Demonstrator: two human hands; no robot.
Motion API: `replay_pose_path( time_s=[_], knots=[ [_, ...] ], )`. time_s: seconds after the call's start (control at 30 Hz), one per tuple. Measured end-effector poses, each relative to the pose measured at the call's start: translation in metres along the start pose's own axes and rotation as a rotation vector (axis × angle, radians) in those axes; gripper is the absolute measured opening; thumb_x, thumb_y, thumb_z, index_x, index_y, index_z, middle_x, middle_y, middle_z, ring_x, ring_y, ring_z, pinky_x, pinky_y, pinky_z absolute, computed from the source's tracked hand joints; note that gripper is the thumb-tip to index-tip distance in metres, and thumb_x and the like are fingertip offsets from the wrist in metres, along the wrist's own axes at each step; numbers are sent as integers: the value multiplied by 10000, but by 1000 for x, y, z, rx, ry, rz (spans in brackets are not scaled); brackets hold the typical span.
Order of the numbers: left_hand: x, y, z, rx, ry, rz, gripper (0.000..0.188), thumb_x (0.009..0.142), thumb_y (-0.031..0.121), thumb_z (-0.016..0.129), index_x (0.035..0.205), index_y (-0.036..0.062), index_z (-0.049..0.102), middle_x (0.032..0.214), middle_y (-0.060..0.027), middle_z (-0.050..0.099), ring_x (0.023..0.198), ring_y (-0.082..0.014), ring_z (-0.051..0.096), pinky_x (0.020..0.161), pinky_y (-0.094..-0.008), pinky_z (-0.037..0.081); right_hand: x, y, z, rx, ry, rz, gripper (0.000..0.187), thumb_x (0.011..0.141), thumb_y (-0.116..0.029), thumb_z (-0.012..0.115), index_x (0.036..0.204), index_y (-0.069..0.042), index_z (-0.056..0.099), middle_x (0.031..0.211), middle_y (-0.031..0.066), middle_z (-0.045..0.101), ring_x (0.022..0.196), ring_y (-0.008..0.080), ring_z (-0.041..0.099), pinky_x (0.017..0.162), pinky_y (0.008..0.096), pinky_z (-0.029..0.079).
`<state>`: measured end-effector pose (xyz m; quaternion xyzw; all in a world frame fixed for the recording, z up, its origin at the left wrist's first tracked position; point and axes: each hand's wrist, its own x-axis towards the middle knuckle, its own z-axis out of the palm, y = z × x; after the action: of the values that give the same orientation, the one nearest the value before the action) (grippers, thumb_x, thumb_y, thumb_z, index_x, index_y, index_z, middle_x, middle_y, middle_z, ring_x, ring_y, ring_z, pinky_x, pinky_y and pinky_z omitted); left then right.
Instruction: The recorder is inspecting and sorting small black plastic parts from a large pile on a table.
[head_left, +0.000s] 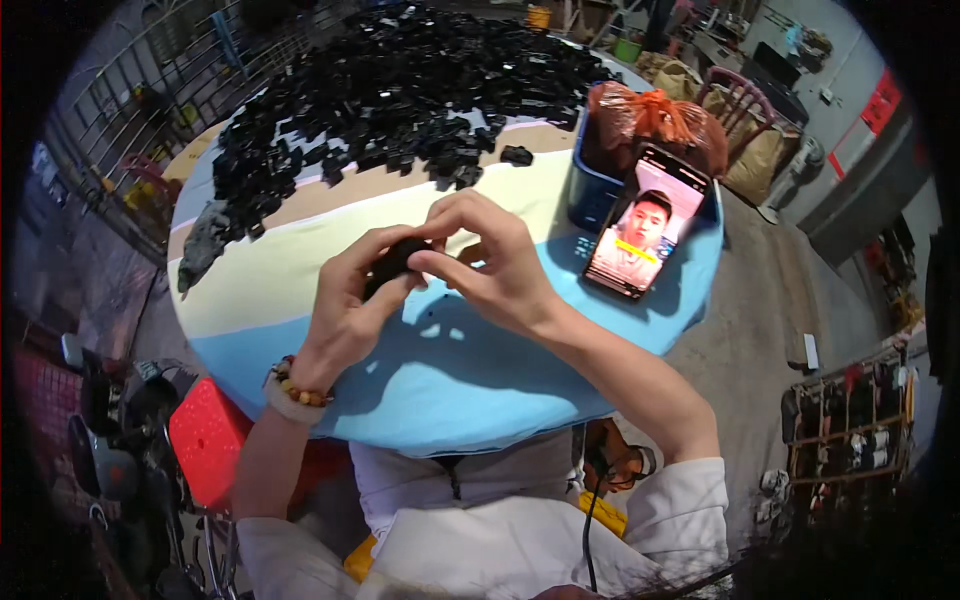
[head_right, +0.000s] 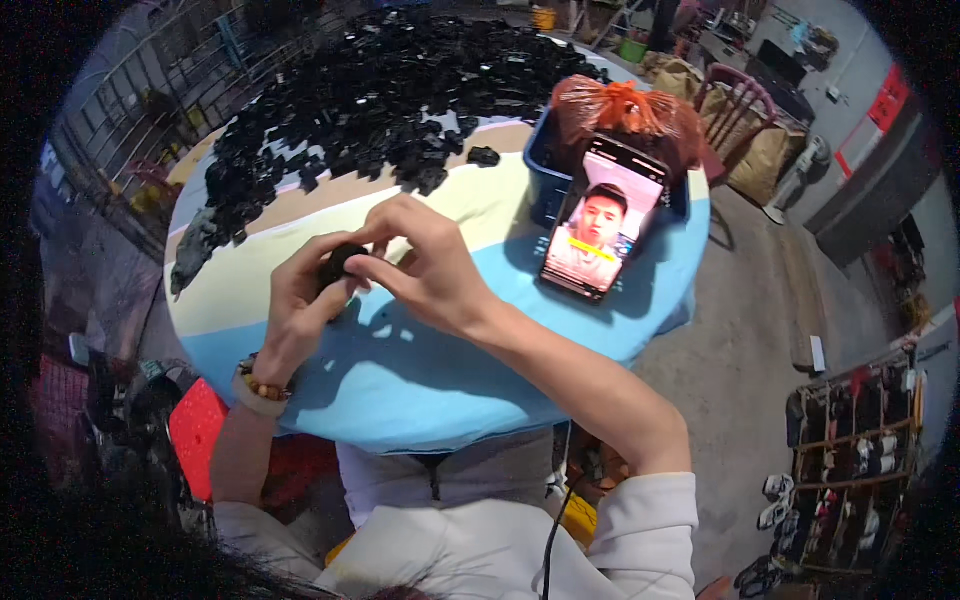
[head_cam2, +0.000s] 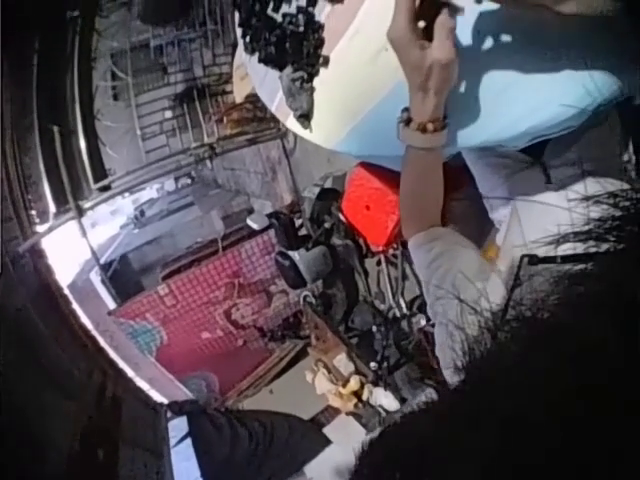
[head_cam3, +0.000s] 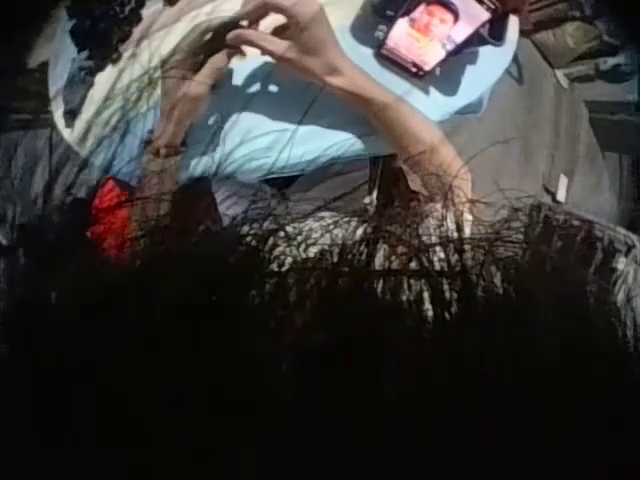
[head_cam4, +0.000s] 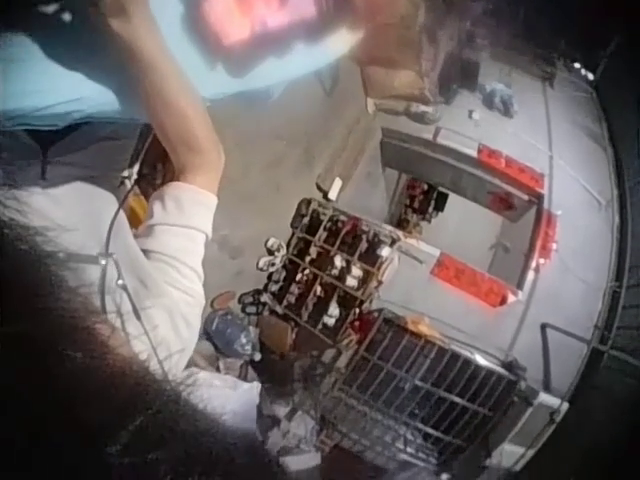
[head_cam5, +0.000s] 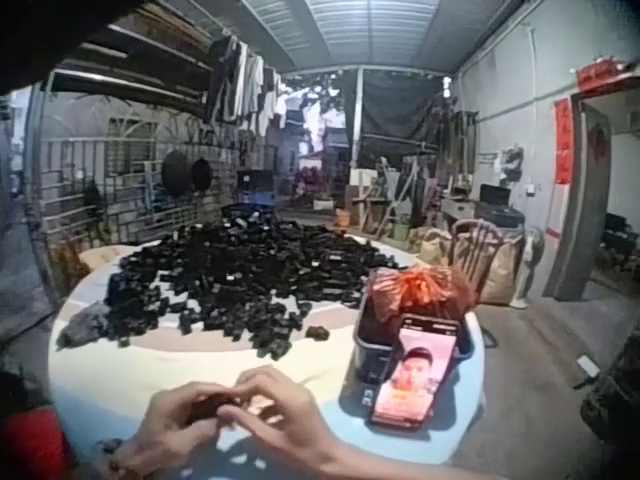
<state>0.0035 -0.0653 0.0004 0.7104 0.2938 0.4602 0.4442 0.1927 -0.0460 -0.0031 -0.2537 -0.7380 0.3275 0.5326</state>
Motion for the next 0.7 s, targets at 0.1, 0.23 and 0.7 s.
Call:
replay_pose_path(
  time_s=[0.1,0.23,0.7],
  knots=[
    [1,-8,-4,41,-3,-61,417,844,-71,529,1256,-9,554,914,-66,660,786,-99,604,726,-225,477,-2,-2,2,-25,36,-44,155,816,-12,733,913,-4,612,960,71,573,822,104,605,544,187,527],
    [4,-10,-3,114,-3,65,441,836,-30,571,1275,-12,538,950,-81,659,806,-93,580,686,-211,453,-2,-8,-1,62,31,-5,143,819,11,723,896,0,602,978,84,587,835,110,616,572,196,539],
    [8,-25,-41,-278,148,-30,452,740,-154,408,1137,-29,583,1081,-89,573,861,-90,464,588,-195,407,-23,-39,2,311,-1081,233,283,810,-222,781,1001,-34,694,872,61,702,739,138,632,584,288,491]
  ],
)
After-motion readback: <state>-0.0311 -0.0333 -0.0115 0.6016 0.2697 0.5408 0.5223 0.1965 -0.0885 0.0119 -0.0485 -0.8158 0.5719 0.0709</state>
